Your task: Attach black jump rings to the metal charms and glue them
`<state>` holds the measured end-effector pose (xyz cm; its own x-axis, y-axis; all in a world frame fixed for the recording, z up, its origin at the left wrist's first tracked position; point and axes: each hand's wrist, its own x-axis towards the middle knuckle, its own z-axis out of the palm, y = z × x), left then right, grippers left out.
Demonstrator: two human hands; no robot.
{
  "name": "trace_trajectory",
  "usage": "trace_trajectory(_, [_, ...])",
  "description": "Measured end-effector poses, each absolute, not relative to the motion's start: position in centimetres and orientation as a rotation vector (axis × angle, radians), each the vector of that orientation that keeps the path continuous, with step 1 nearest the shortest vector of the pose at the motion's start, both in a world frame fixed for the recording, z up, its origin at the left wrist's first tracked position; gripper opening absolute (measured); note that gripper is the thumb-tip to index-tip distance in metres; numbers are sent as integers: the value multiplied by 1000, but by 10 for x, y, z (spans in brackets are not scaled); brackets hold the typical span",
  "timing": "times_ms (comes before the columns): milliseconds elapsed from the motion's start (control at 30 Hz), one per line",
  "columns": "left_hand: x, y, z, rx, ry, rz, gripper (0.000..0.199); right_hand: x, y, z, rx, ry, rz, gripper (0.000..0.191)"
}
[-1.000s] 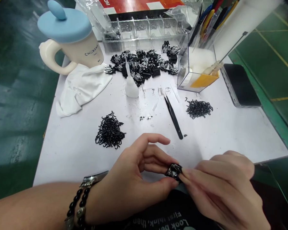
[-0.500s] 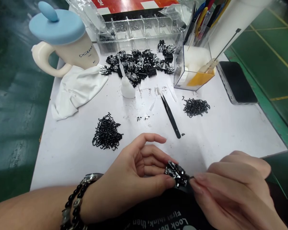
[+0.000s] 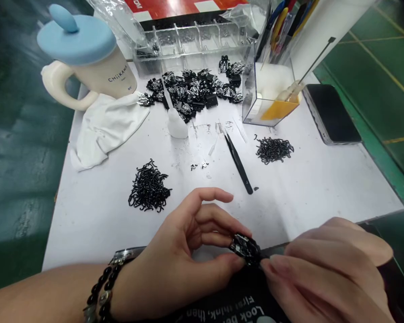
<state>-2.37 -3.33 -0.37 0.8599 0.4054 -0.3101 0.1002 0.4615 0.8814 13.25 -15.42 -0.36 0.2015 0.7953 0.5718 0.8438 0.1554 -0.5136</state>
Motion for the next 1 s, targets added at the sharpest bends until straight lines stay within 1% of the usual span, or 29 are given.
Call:
trace_trajectory(100, [-24, -34, -4, 1179, 514, 245, 53, 137, -156, -3, -1583, -1691, -88, 20])
trace_trajectory(267, [-26, -38, -6, 1298, 467, 348, 55, 121, -158, 3, -1679, -1439, -128, 6])
trace_trajectory(433, [-28, -41, -7, 1357, 450, 393, 57, 112, -158, 2, -1750, -1400, -123, 7])
trace_trajectory(567, [-28, -42, -7, 1398, 454, 429, 57, 117, -162, 1, -1789, -1451, -109, 1])
trace_trajectory(667, [-29, -43, -7, 1429, 450, 458, 59, 121, -162, 6, -1781, -1587, -100, 7])
trace_trajectory(767, [-30, -44, -8, 1479, 436, 484, 60, 121, -160, 10, -1773, -1654, -168, 13])
trace_trajectory(867, [-31, -44, -8, 1538, 430, 525, 61, 117, -162, 5, -1734, -1691, -286, 14])
trace_trajectory(1000, [-34, -44, -11, 1625, 396, 601, 62, 111, -166, -6, -1743, -1584, -447, 15])
